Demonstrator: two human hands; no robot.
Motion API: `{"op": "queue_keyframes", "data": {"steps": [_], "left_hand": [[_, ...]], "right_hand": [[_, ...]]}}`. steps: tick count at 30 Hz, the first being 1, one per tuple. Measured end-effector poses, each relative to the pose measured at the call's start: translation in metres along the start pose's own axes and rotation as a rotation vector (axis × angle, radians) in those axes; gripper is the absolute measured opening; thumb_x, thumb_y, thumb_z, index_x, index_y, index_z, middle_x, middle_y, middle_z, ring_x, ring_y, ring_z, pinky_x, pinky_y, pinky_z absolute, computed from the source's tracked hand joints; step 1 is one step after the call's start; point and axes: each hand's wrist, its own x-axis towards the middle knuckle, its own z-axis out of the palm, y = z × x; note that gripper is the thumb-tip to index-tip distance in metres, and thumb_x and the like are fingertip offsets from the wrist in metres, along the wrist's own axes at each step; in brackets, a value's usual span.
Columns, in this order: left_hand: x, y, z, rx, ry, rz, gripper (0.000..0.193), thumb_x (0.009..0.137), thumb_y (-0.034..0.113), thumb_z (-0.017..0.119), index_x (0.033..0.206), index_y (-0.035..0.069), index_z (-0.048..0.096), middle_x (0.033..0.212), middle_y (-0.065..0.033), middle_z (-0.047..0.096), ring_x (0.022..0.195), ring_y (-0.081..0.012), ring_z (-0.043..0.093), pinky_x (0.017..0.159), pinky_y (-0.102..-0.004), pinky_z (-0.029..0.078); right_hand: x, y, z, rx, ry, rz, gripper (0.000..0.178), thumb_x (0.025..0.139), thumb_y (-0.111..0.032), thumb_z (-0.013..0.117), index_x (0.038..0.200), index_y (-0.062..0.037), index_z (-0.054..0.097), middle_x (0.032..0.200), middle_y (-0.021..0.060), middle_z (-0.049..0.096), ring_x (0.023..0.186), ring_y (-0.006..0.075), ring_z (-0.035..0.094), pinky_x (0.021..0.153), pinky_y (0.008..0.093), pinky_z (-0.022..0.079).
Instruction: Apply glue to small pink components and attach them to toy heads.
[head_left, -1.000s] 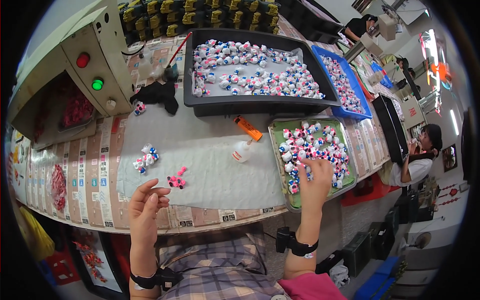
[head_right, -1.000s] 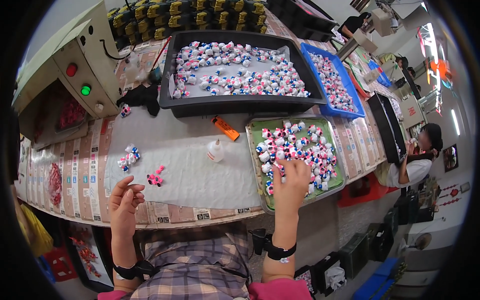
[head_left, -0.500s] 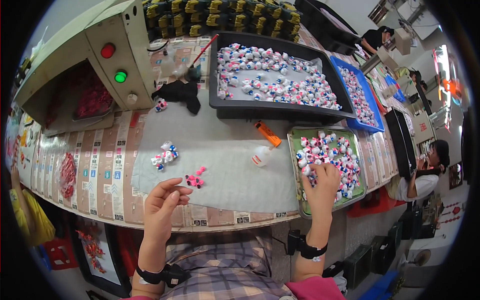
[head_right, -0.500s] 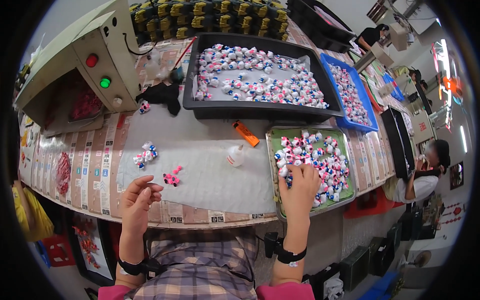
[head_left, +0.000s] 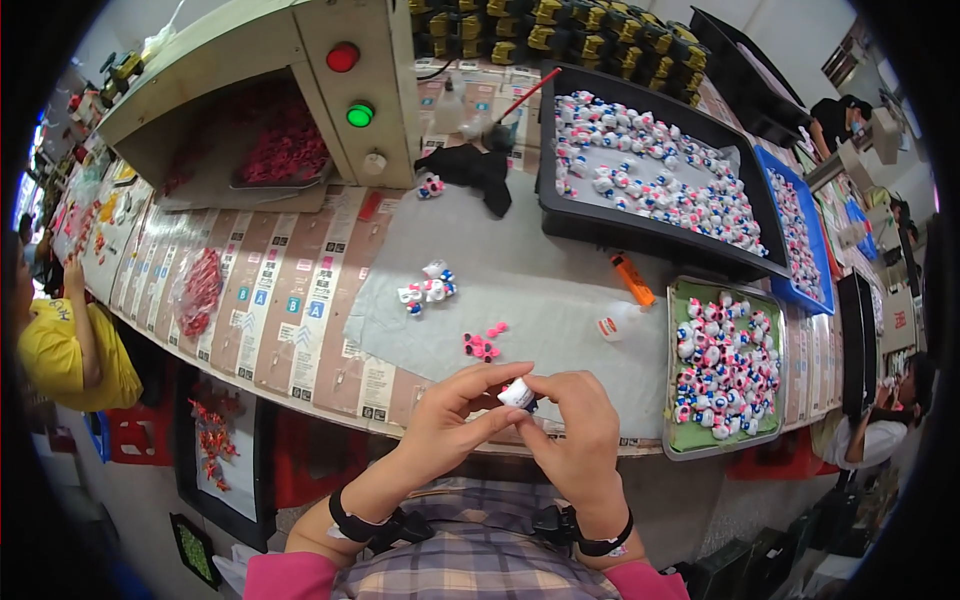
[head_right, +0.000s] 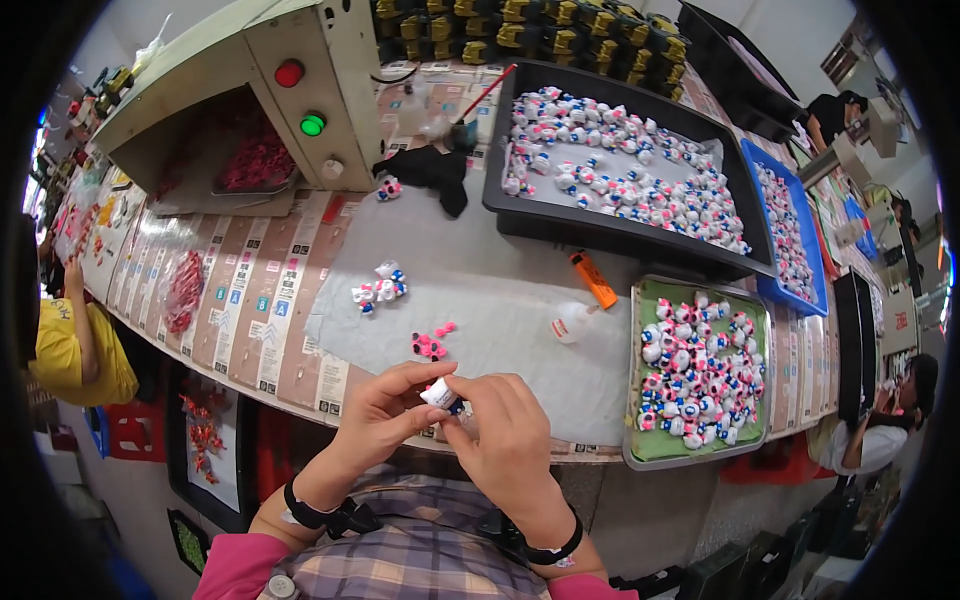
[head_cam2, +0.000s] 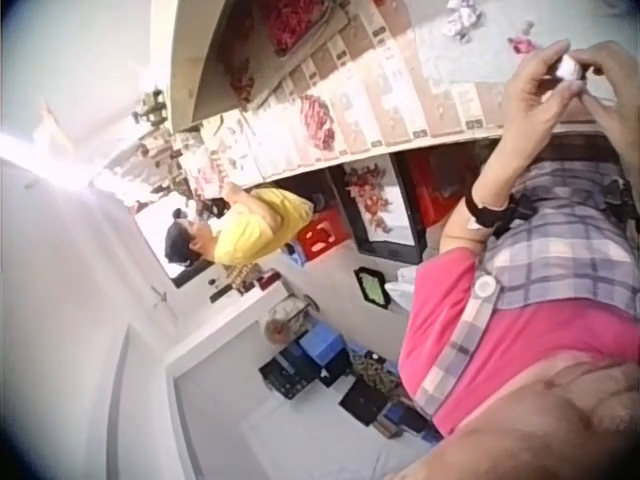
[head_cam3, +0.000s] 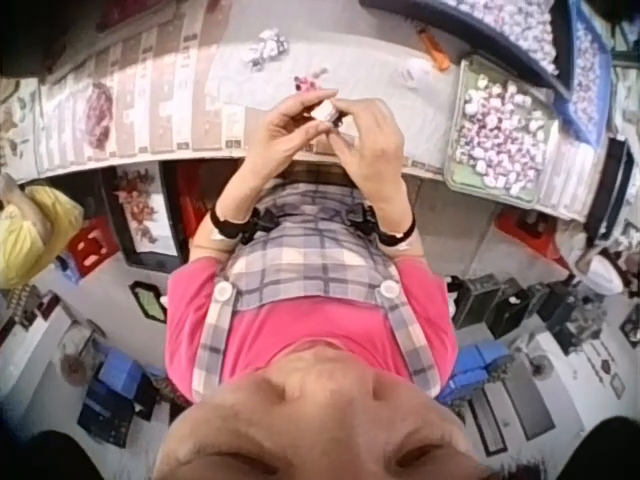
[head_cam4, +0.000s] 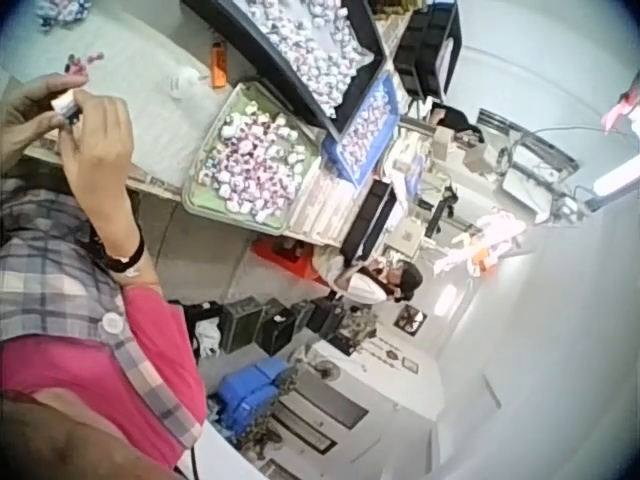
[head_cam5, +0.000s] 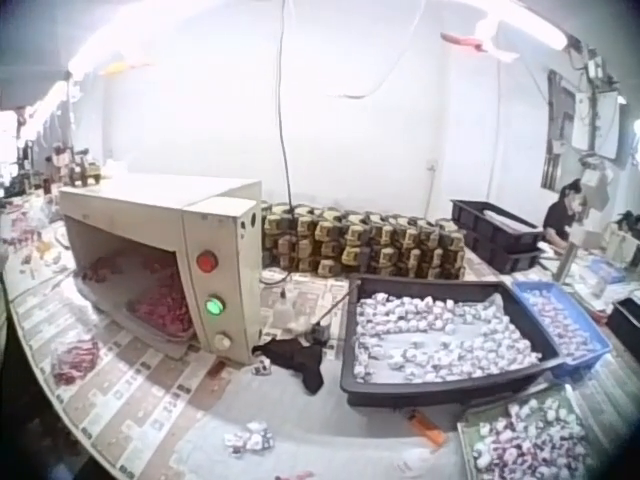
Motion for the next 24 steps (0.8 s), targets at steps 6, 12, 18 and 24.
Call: {"op": "queue_keyframes", "data": {"steps": [6,12,18,24], "left_hand": [[0.007,0.000,-0.023,-0.022,0.091,0.033,0.035,0.083,0.005,0.055,0.118,0.005,0.051,0.102,-0.0020,0.053,0.090,-0.0078,0.052,0.074,-0.0197,0.042],[0.087,0.022,-0.118,0.675,0.446,0.307,0.029,0.079,0.011,0.057,0.108,0.008,0.058,0.085,-0.0055,0.056,0.068,-0.0140,0.055,0.064,-0.0240,0.044],[0.139,0.006,-0.153,1.258,0.458,0.314,0.031,0.073,0.012,0.060,0.103,0.010,0.060,0.094,-0.0107,0.054,0.087,-0.0296,0.052,0.076,-0.0366,0.044],[0.137,0.002,-0.154,1.190,0.558,0.425,0.032,0.072,0.013,0.062,0.103,0.009,0.059,0.093,-0.0106,0.054,0.086,-0.0276,0.052,0.074,-0.0360,0.044]], "right_hand": [[0.004,0.001,0.010,0.057,-0.010,0.057,0.034,0.062,-0.001,0.068,0.094,-0.0034,0.057,0.081,0.0087,0.058,0.074,0.0246,0.055,0.063,0.0317,0.044],[-0.017,0.031,0.030,0.032,0.008,0.143,0.029,0.067,-0.002,0.065,0.095,-0.0033,0.057,0.077,0.0081,0.058,0.073,0.0241,0.055,0.064,0.0315,0.043],[-0.021,0.049,0.049,0.064,0.096,0.225,0.014,0.071,-0.001,0.061,0.085,-0.0029,0.060,0.070,0.0080,0.056,0.064,0.0212,0.053,0.057,0.0299,0.043],[-0.019,0.051,0.050,0.113,0.087,0.243,0.010,0.072,0.000,0.060,0.081,-0.0030,0.060,0.068,0.0079,0.055,0.063,0.0208,0.052,0.056,0.0289,0.043]]}}
